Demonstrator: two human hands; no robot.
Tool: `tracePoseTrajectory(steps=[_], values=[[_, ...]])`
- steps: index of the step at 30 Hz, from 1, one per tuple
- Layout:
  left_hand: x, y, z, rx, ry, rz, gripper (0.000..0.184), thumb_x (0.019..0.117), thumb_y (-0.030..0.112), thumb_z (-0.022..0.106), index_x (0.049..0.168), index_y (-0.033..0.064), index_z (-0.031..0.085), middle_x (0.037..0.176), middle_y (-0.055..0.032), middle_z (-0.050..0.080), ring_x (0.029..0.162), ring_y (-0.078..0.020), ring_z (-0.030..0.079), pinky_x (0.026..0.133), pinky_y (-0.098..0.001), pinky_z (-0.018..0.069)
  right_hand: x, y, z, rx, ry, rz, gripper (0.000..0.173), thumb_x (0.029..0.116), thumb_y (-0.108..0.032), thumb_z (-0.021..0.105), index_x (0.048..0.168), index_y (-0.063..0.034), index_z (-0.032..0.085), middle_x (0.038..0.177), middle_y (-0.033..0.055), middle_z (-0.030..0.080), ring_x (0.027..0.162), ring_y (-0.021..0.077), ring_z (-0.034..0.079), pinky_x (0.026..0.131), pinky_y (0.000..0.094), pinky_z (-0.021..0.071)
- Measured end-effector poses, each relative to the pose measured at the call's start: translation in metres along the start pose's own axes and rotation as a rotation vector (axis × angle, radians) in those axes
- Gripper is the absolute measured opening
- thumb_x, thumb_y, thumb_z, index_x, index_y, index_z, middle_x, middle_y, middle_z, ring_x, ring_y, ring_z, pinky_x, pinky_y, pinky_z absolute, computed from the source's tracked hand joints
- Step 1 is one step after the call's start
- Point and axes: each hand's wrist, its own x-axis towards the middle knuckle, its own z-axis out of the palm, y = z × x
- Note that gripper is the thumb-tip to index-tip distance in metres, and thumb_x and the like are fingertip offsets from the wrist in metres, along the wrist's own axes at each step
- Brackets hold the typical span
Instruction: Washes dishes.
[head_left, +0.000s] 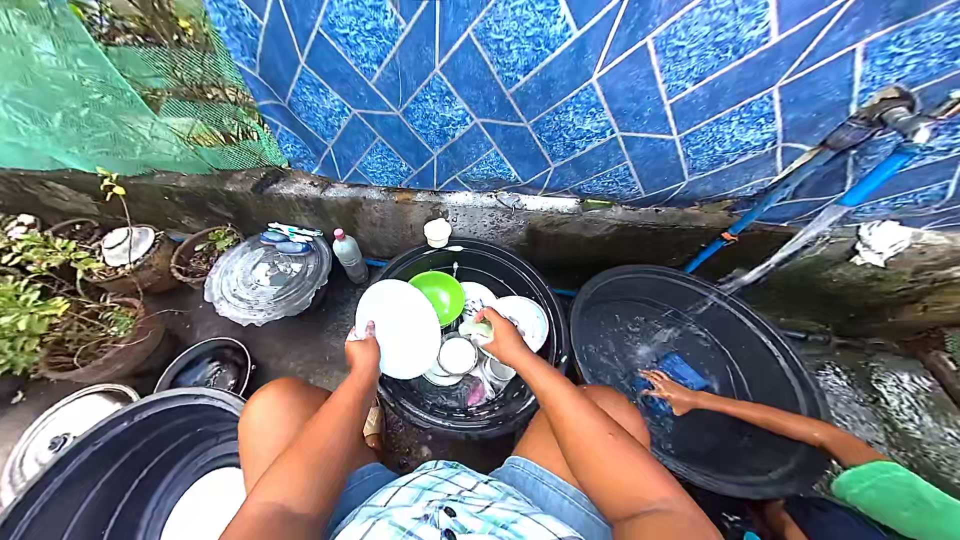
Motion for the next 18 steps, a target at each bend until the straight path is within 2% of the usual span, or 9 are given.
tracePoseTrajectory(steps=[3,6,8,9,11,13,15,17,18], values=[[-0.018,0.021,-0.003,-0.153,-0.100,0.008,0.043,0.1099,0.030,0.048,0.129,-0.0059,0.060,0.123,-0.0241,0.064,0.112,-0.0292,0.063,0.100,-0.0477,0.0490,0.018,-0.018,0.003,0.030,0.105,0.010,0.040,0.0909,-0.009,0.073,0.125,0.0067,0.062,0.127,0.0280,0.064,0.123,0.0405,0.061,0.108,0.0547,0.0464],[-0.028,0.038,-0.008,-0.189,-0.215,0.039,0.044,0.1112,0.032,0.043,0.127,-0.0048,0.061,0.120,-0.0221,0.065,0.108,-0.0261,0.064,0.096,-0.0453,0.0515,0.036,-0.034,0.011,0.017,0.375,0.002,0.034,0.0871,-0.009,0.078,0.117,0.0050,0.068,0.125,0.0269,0.065,0.124,0.0431,0.059,0.109,0.0566,0.0458],[-0.031,0.047,-0.010,-0.200,-0.281,0.076,0.044,0.1114,0.031,0.042,0.128,-0.0048,0.061,0.121,-0.0206,0.065,0.110,-0.0229,0.064,0.097,-0.0418,0.0518,0.046,-0.053,0.021,0.025,0.511,-0.030,0.034,0.0892,-0.007,0.074,0.120,0.0046,0.068,0.132,0.0284,0.062,0.129,0.0442,0.056,0.110,0.0564,0.0449],[-0.031,0.051,-0.010,-0.208,-0.306,0.094,0.043,0.1114,0.030,0.042,0.128,-0.0050,0.061,0.123,-0.0201,0.065,0.111,-0.0214,0.063,0.098,-0.0404,0.0509,0.049,-0.065,0.030,0.024,0.523,-0.050,0.036,0.0929,-0.007,0.069,0.127,0.0046,0.064,0.139,0.0291,0.057,0.132,0.0441,0.054,0.112,0.0552,0.0447],[-0.030,0.056,-0.004,-0.258,-0.319,0.110,0.042,0.1117,0.028,0.042,0.126,-0.0053,0.062,0.120,-0.0193,0.066,0.108,-0.0197,0.064,0.097,-0.0386,0.0515,0.048,-0.091,0.053,-0.036,0.423,-0.076,0.044,0.1047,-0.016,0.053,0.144,0.0021,0.052,0.151,0.0277,0.049,0.138,0.0407,0.051,0.116,0.0500,0.0431],[-0.024,0.058,0.003,-0.368,-0.295,0.097,0.040,0.1119,0.027,0.041,0.126,-0.0050,0.062,0.113,-0.0177,0.068,0.100,-0.0178,0.066,0.091,-0.0367,0.0548,0.032,-0.111,0.077,-0.103,0.272,-0.168,0.045,0.1076,-0.019,0.045,0.147,0.0013,0.051,0.148,0.0282,0.052,0.137,0.0404,0.054,0.116,0.0498,0.0426],[-0.012,0.055,0.003,-0.443,-0.250,0.085,0.042,0.1124,0.028,0.039,0.125,-0.0055,0.061,0.109,-0.0180,0.067,0.095,-0.0181,0.066,0.088,-0.0369,0.0557,0.009,-0.108,0.092,-0.163,0.192,-0.313,0.041,0.1068,-0.022,0.048,0.139,0.0001,0.061,0.143,0.0259,0.059,0.135,0.0404,0.056,0.115,0.0523,0.0435],[0.000,0.054,-0.006,-0.431,-0.217,0.082,0.044,0.1122,0.030,0.039,0.127,-0.0053,0.060,0.114,-0.0183,0.067,0.100,-0.0171,0.066,0.091,-0.0362,0.0545,-0.002,-0.081,0.089,-0.238,0.243,-0.465,0.033,0.1036,-0.021,0.056,0.123,0.0002,0.072,0.133,0.0232,0.067,0.130,0.0421,0.060,0.111,0.0548,0.0469],[0.004,0.055,-0.010,-0.414,-0.207,0.088,0.044,0.1120,0.030,0.040,0.126,-0.0058,0.061,0.115,-0.0181,0.066,0.100,-0.0164,0.065,0.092,-0.0356,0.0533,-0.002,-0.066,0.081,-0.255,0.282,-0.472,0.029,0.1014,-0.019,0.059,0.116,0.0011,0.074,0.128,0.0237,0.069,0.127,0.0444,0.061,0.110,0.0571,0.0473]])
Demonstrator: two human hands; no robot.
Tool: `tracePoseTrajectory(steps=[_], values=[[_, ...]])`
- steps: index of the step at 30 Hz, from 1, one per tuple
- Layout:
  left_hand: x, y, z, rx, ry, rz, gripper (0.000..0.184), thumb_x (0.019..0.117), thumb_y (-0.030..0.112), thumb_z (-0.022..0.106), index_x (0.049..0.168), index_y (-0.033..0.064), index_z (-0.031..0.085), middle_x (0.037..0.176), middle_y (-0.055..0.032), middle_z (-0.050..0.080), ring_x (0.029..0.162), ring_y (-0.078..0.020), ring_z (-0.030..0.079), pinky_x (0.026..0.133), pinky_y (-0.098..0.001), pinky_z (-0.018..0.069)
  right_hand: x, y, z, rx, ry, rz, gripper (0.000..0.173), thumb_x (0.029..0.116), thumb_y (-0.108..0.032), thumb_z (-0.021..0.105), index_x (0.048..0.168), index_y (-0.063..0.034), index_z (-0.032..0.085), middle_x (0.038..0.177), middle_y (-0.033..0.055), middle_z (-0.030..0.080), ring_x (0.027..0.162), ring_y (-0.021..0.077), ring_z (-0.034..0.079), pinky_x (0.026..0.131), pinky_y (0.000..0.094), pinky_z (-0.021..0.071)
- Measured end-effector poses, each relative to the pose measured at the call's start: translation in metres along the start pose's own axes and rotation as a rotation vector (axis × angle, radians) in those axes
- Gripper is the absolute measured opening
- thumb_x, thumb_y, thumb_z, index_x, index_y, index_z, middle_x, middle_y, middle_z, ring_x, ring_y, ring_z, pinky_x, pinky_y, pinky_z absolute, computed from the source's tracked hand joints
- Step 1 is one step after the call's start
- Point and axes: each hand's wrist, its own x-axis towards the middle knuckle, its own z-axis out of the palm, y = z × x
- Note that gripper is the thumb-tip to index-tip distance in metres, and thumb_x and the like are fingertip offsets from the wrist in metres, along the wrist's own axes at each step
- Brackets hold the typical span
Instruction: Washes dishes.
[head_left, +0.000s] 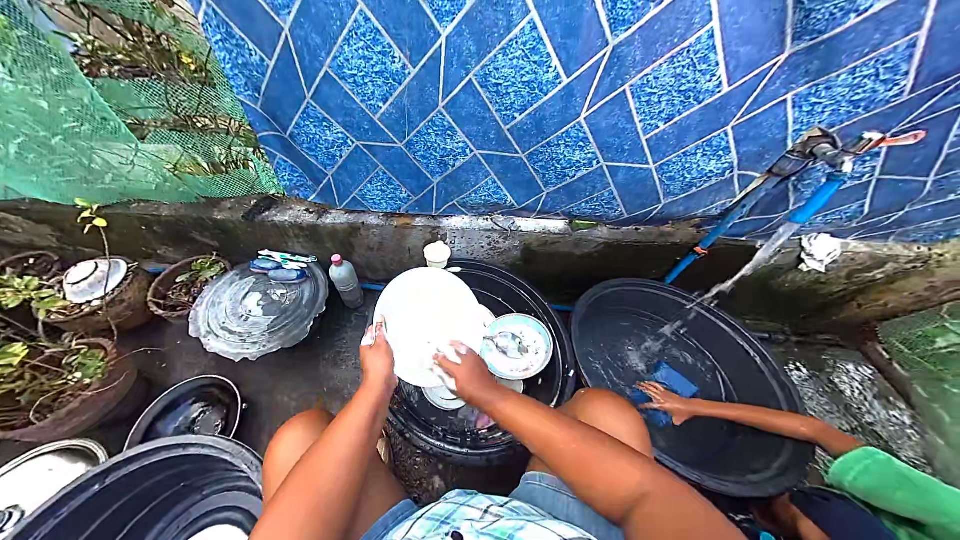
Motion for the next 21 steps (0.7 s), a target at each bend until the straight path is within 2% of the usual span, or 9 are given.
tracePoseTrajectory(steps=[3,6,8,10,12,14,16,17,21], values=[[0.000,0.002,-0.005,0.046,-0.027,0.013,0.042,0.1117,0.029,0.041,0.121,-0.0064,0.062,0.111,-0.0164,0.067,0.097,-0.0142,0.065,0.090,-0.0340,0.0539,0.017,0.036,-0.027,-0.039,0.102,0.221,0.028,0.1000,-0.013,0.058,0.113,0.0059,0.074,0.129,0.0288,0.066,0.127,0.0470,0.059,0.110,0.0574,0.0456],[-0.008,-0.002,0.000,0.063,-0.085,0.007,0.041,0.1116,0.027,0.042,0.121,-0.0064,0.063,0.112,-0.0161,0.067,0.099,-0.0135,0.065,0.091,-0.0332,0.0531,0.054,0.030,-0.025,-0.015,0.284,0.320,0.026,0.0992,-0.009,0.060,0.114,0.0081,0.072,0.129,0.0295,0.065,0.124,0.0464,0.060,0.109,0.0563,0.0466],[-0.012,-0.004,0.004,0.040,-0.096,0.003,0.040,0.1118,0.026,0.041,0.121,-0.0066,0.063,0.111,-0.0160,0.067,0.098,-0.0137,0.065,0.091,-0.0330,0.0530,0.062,0.005,-0.008,0.036,0.254,0.246,0.025,0.0983,-0.009,0.060,0.114,0.0072,0.072,0.123,0.0276,0.068,0.121,0.0434,0.063,0.107,0.0533,0.0491],[-0.009,-0.011,0.003,-0.005,-0.080,0.000,0.040,0.1119,0.025,0.041,0.119,-0.0066,0.064,0.106,-0.0151,0.069,0.093,-0.0133,0.066,0.087,-0.0328,0.0556,0.052,-0.013,0.010,0.062,0.180,0.038,0.022,0.0960,-0.009,0.063,0.109,0.0046,0.075,0.116,0.0245,0.072,0.115,0.0411,0.068,0.102,0.0523,0.0538],[-0.006,-0.014,-0.001,-0.017,-0.063,-0.013,0.039,0.1119,0.025,0.041,0.119,-0.0070,0.063,0.107,-0.0154,0.069,0.093,-0.0128,0.067,0.088,-0.0320,0.0556,0.043,-0.008,0.014,0.048,0.157,-0.094,0.020,0.0954,-0.009,0.064,0.105,0.0032,0.076,0.113,0.0233,0.074,0.112,0.0414,0.070,0.098,0.0537,0.0556],[-0.008,-0.011,-0.003,0.016,-0.075,-0.028,0.040,0.1118,0.024,0.041,0.124,-0.0082,0.061,0.117,-0.0178,0.067,0.102,-0.0136,0.064,0.094,-0.0319,0.0517,0.048,0.011,0.000,-0.004,0.174,0.039,0.021,0.0961,-0.007,0.062,0.109,0.0040,0.075,0.115,0.0244,0.073,0.114,0.0420,0.068,0.101,0.0541,0.0538],[-0.011,-0.009,-0.001,0.061,-0.084,-0.032,0.039,0.1116,0.024,0.042,0.124,-0.0075,0.062,0.117,-0.0174,0.066,0.102,-0.0129,0.063,0.094,-0.0312,0.0512,0.061,0.024,-0.011,-0.035,0.188,0.263,0.026,0.0995,-0.009,0.059,0.118,0.0040,0.072,0.126,0.0269,0.067,0.124,0.0455,0.061,0.109,0.0575,0.0454],[-0.012,-0.010,0.000,0.074,-0.091,-0.028,0.039,0.1117,0.024,0.042,0.123,-0.0074,0.062,0.116,-0.0171,0.066,0.102,-0.0127,0.063,0.094,-0.0310,0.0510,0.063,0.024,-0.008,-0.045,0.206,0.298,0.027,0.0995,-0.010,0.059,0.119,0.0037,0.072,0.128,0.0272,0.066,0.125,0.0461,0.059,0.110,0.0586,0.0439],[-0.010,-0.015,0.003,0.071,-0.133,-0.005,0.039,0.1122,0.023,0.039,0.120,-0.0066,0.064,0.109,-0.0148,0.069,0.096,-0.0115,0.066,0.090,-0.0305,0.0537,0.058,-0.009,0.019,0.020,0.216,0.055,0.023,0.0948,-0.010,0.064,0.109,0.0030,0.075,0.114,0.0245,0.073,0.112,0.0419,0.069,0.101,0.0546,0.0539]])
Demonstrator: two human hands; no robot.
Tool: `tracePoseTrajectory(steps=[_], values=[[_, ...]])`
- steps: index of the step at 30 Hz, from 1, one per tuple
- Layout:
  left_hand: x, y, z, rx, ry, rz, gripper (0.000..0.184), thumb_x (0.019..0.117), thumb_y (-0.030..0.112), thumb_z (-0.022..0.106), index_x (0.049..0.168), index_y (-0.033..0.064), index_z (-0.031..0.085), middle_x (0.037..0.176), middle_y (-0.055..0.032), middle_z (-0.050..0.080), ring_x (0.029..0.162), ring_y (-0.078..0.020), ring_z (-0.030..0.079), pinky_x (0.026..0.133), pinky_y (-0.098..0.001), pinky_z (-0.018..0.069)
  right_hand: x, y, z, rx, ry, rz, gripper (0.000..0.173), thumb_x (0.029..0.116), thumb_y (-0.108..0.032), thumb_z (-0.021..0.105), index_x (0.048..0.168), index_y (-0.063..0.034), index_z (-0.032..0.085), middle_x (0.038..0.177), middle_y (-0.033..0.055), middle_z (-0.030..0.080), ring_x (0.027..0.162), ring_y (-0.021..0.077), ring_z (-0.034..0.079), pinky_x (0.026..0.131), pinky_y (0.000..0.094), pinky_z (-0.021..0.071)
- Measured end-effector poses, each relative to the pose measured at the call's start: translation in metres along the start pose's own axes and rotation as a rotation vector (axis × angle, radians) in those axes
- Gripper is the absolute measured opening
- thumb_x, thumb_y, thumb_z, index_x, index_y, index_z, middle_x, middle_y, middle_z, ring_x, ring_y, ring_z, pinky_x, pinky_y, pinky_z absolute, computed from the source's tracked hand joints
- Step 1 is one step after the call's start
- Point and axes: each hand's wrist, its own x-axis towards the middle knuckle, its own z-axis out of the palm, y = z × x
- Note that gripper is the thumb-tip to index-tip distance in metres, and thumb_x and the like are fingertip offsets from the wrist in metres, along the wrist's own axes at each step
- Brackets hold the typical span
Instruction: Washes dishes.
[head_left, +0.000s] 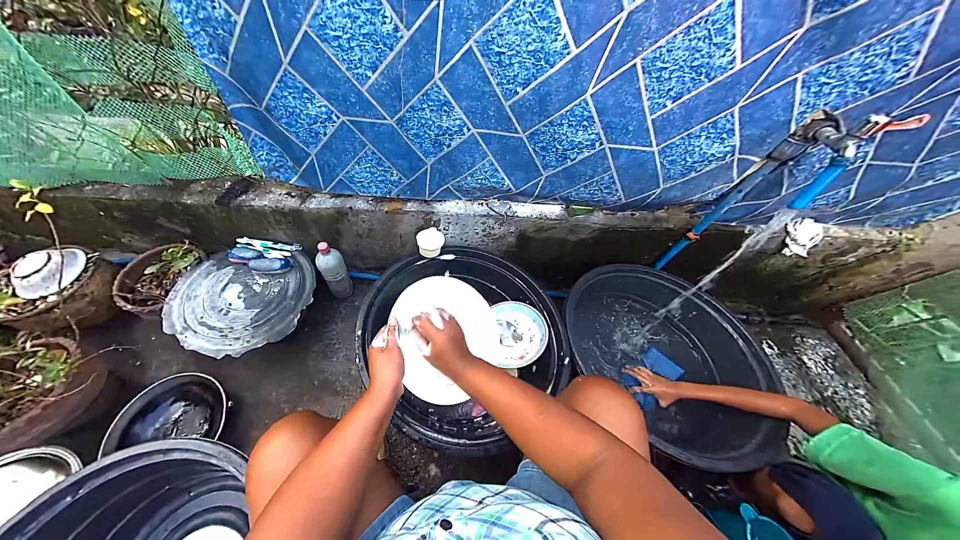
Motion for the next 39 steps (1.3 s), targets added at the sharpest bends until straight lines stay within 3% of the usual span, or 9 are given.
tracePoseTrajectory(steps=[4,8,13,20,27,29,33,35,39], values=[[-0.007,0.007,-0.001,0.027,-0.061,-0.039,0.033,0.1065,0.015,0.055,0.130,-0.0080,0.058,0.115,-0.0175,0.067,0.098,-0.0132,0.065,0.089,-0.0308,0.0543,0.029,0.015,-0.034,-0.032,-0.076,0.241,0.042,0.1013,-0.015,0.060,0.138,0.0051,0.059,0.135,0.0307,0.060,0.130,0.0472,0.056,0.113,0.0580,0.0414],[-0.008,0.007,-0.002,0.134,-0.207,0.002,0.036,0.0966,0.005,0.067,0.128,-0.0099,0.057,0.112,-0.0183,0.068,0.096,-0.0138,0.068,0.087,-0.0302,0.0570,0.039,0.043,-0.031,-0.106,0.176,0.230,0.036,0.0926,-0.017,0.065,0.122,0.0037,0.068,0.141,0.0301,0.054,0.137,0.0505,0.046,0.114,0.0648,0.0354],[-0.007,-0.003,-0.003,0.164,-0.299,0.135,0.031,0.0920,0.000,0.068,0.121,-0.0105,0.061,0.111,-0.0166,0.069,0.100,-0.0124,0.067,0.093,-0.0296,0.0553,0.033,0.009,-0.023,0.006,-0.183,-0.159,0.034,0.0929,-0.018,0.062,0.117,0.0042,0.071,0.124,0.0245,0.069,0.128,0.0427,0.059,0.121,0.0607,0.0291],[-0.016,-0.004,0.003,0.095,-0.142,-0.027,0.031,0.0982,0.006,0.065,0.124,-0.0096,0.059,0.109,-0.0173,0.068,0.094,-0.0126,0.067,0.086,-0.0289,0.0563,0.044,0.044,-0.034,-0.135,0.063,0.623,0.037,0.1070,-0.030,0.052,0.127,-0.0011,0.063,0.108,0.0259,0.072,0.103,0.0459,0.070,0.088,0.0653,0.0527],[-0.007,-0.007,0.003,0.189,-0.330,-0.001,0.027,0.0937,0.000,0.067,0.118,-0.0093,0.061,0.109,-0.0167,0.068,0.099,-0.0142,0.066,0.091,-0.0311,0.0552,0.027,0.016,-0.023,-0.138,-0.159,-0.191,0.026,0.0945,-0.018,0.066,0.109,0.0025,0.074,0.108,0.0223,0.074,0.108,0.0415,0.069,0.097,0.0599,0.0502],[-0.012,-0.008,0.007,0.125,-0.203,0.003,0.026,0.0949,0.000,0.067,0.118,-0.0104,0.062,0.108,-0.0174,0.069,0.096,-0.0138,0.067,0.089,-0.0304,0.0555,0.029,0.022,-0.032,-0.119,-0.142,0.154,0.033,0.1020,-0.016,0.058,0.125,0.0058,0.068,0.123,0.0262,0.069,0.120,0.0433,0.064,0.107,0.0583,0.0454],[-0.011,-0.011,0.006,0.097,-0.144,-0.064,0.028,0.0983,0.003,0.064,0.123,-0.0093,0.059,0.111,-0.0182,0.067,0.099,-0.0153,0.066,0.089,-0.0313,0.0554,0.035,0.047,-0.037,-0.189,-0.041,0.710,0.037,0.1083,-0.027,0.049,0.135,-0.0020,0.057,0.115,0.0270,0.070,0.109,0.0464,0.068,0.091,0.0638,0.0528],[-0.007,-0.007,0.002,0.174,-0.279,-0.157,0.034,0.0989,0.006,0.064,0.129,-0.0070,0.056,0.116,-0.0185,0.066,0.101,-0.0176,0.066,0.090,-0.0342,0.0559,0.034,0.036,-0.042,-0.261,-0.183,0.588,0.038,0.1065,-0.027,0.051,0.136,-0.0038,0.059,0.116,0.0246,0.071,0.112,0.0433,0.068,0.095,0.0609,0.0524],[-0.004,-0.008,0.006,0.209,-0.429,-0.106,0.031,0.0959,0.002,0.066,0.124,-0.0070,0.059,0.114,-0.0158,0.068,0.102,-0.0147,0.066,0.092,-0.0318,0.0556,0.023,0.020,-0.031,-0.191,-0.327,-0.107,0.030,0.0957,-0.019,0.066,0.118,0.0013,0.071,0.113,0.0236,0.073,0.112,0.0421,0.068,0.100,0.0601,0.0498]])
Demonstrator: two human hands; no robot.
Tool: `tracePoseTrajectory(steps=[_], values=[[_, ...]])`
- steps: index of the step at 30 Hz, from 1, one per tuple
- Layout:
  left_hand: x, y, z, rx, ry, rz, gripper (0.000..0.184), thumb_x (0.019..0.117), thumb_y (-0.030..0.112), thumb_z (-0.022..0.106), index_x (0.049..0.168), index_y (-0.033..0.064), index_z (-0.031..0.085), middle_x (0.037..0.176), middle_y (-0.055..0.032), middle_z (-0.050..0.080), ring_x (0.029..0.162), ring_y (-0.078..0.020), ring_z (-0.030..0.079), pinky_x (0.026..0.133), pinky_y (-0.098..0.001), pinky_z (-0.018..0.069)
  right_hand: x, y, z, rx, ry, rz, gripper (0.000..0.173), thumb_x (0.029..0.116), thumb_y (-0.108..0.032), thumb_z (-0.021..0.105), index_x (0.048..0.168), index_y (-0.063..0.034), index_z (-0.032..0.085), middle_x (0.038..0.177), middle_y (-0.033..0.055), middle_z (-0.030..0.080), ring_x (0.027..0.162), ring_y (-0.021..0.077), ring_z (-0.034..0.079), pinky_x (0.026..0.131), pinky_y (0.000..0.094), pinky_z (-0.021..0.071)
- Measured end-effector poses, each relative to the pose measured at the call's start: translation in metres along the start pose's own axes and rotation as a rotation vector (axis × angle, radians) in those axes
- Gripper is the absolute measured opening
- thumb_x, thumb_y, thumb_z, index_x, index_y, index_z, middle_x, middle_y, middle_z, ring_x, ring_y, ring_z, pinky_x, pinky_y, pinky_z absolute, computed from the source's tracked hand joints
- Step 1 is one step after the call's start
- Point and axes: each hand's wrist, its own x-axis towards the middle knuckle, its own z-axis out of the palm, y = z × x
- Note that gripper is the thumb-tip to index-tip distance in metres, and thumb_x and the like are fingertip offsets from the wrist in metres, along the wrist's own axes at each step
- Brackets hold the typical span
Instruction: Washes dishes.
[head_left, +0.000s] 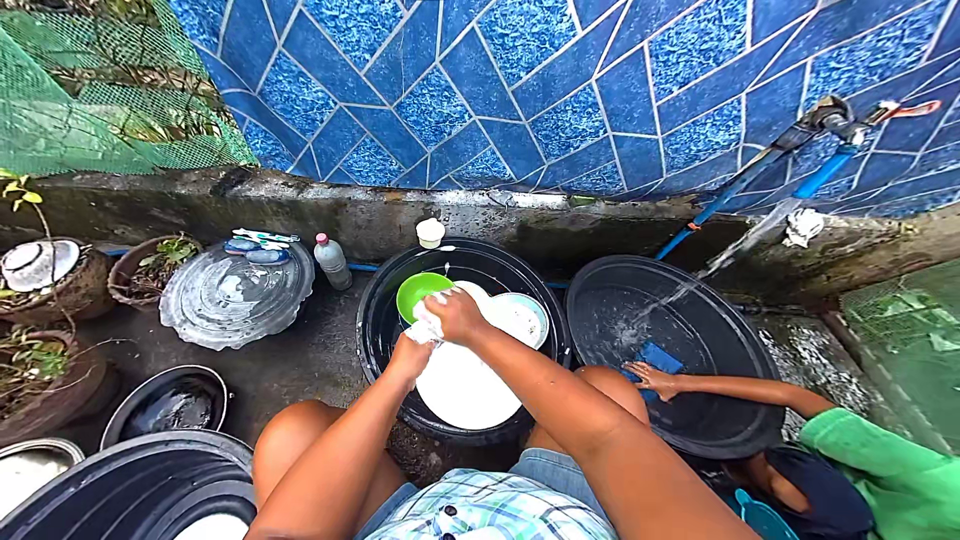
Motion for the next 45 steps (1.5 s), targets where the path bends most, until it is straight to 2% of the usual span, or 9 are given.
tracePoseTrajectory(steps=[2,6,11,16,20,25,34,42,45], values=[[-0.001,0.000,0.004,-0.041,0.075,0.015,0.029,0.0962,0.003,0.066,0.122,-0.0080,0.060,0.113,-0.0165,0.068,0.101,-0.0152,0.067,0.092,-0.0325,0.0554,0.001,0.005,0.000,0.053,0.036,-0.012,0.029,0.0955,-0.014,0.066,0.119,0.0026,0.071,0.118,0.0238,0.072,0.117,0.0421,0.066,0.104,0.0591,0.0470],[0.001,0.004,-0.001,-0.112,0.306,0.055,0.023,0.1020,0.009,0.060,0.118,-0.0076,0.063,0.107,-0.0154,0.069,0.094,-0.0128,0.067,0.088,-0.0306,0.0554,-0.008,0.041,0.006,0.125,0.265,0.555,0.037,0.1047,-0.018,0.055,0.135,0.0012,0.061,0.134,0.0252,0.064,0.128,0.0434,0.059,0.112,0.0594,0.0416],[0.008,0.012,-0.003,-0.141,0.448,0.069,0.033,0.1109,0.015,0.042,0.122,-0.0080,0.063,0.114,-0.0187,0.067,0.101,-0.0156,0.064,0.094,-0.0343,0.0520,-0.017,0.001,0.036,0.217,0.155,0.679,0.064,0.0990,-0.013,0.057,0.157,0.0032,0.035,0.164,0.0328,0.025,0.153,0.0483,0.026,0.124,0.0590,0.0257],[0.011,0.014,-0.011,-0.257,0.527,0.108,0.034,0.1116,0.018,0.040,0.118,-0.0063,0.062,0.101,-0.0144,0.067,0.088,-0.0131,0.066,0.083,-0.0324,0.0556,-0.044,-0.044,0.053,0.305,0.207,0.085,0.030,0.0984,-0.006,0.057,0.123,0.0016,0.073,0.135,0.0289,0.064,0.130,0.0436,0.060,0.110,0.0533,0.0488],[0.007,0.023,-0.019,-0.300,0.561,0.105,0.036,0.1123,0.019,0.037,0.128,-0.0056,0.058,0.112,-0.0151,0.066,0.096,-0.0117,0.064,0.088,-0.0304,0.0540,-0.067,-0.021,0.032,0.311,0.350,0.110,0.019,0.0896,-0.002,0.067,0.105,0.0000,0.079,0.114,0.0310,0.069,0.111,0.0451,0.068,0.094,0.0547,0.0571],[0.004,0.017,-0.013,-0.184,0.502,0.177,0.032,0.1103,0.015,0.043,0.122,-0.0086,0.061,0.111,-0.0160,0.066,0.098,-0.0122,0.064,0.091,-0.0308,0.0527,-0.020,0.004,-0.010,0.216,0.277,0.470,0.042,0.0882,-0.001,0.071,0.130,0.0063,0.065,0.132,0.0328,0.061,0.127,0.0478,0.058,0.108,0.0588,0.0462],[-0.001,0.026,-0.019,-0.359,0.532,0.187,0.030,0.1110,0.015,0.041,0.123,-0.0063,0.058,0.100,-0.0095,0.066,0.086,-0.0063,0.065,0.081,-0.0260,0.0562,-0.051,-0.052,0.009,0.054,0.109,-0.058,0.025,0.0958,-0.006,0.060,0.116,-0.0048,0.076,0.126,0.0273,0.068,0.123,0.0482,0.062,0.105,0.0635,0.0470],[-0.001,0.023,-0.013,-0.239,0.510,0.157,0.032,0.1109,0.017,0.042,0.121,-0.0078,0.061,0.107,-0.0135,0.067,0.094,-0.0093,0.064,0.088,-0.0289,0.0534,-0.024,-0.009,-0.022,0.114,0.184,0.436,0.040,0.0890,-0.003,0.070,0.129,0.0008,0.068,0.137,0.0352,0.057,0.133,0.0529,0.050,0.111,0.0647,0.0394],[0.000,0.017,-0.006,-0.249,0.481,0.162,0.033,0.1113,0.017,0.041,0.121,-0.0075,0.062,0.109,-0.0139,0.067,0.095,-0.0101,0.065,0.088,-0.0296,0.0542,-0.003,-0.030,-0.012,0.115,0.183,0.301,0.038,0.0896,0.001,0.067,0.127,0.0000,0.070,0.135,0.0339,0.059,0.131,0.0512,0.053,0.110,0.0639,0.0411]])
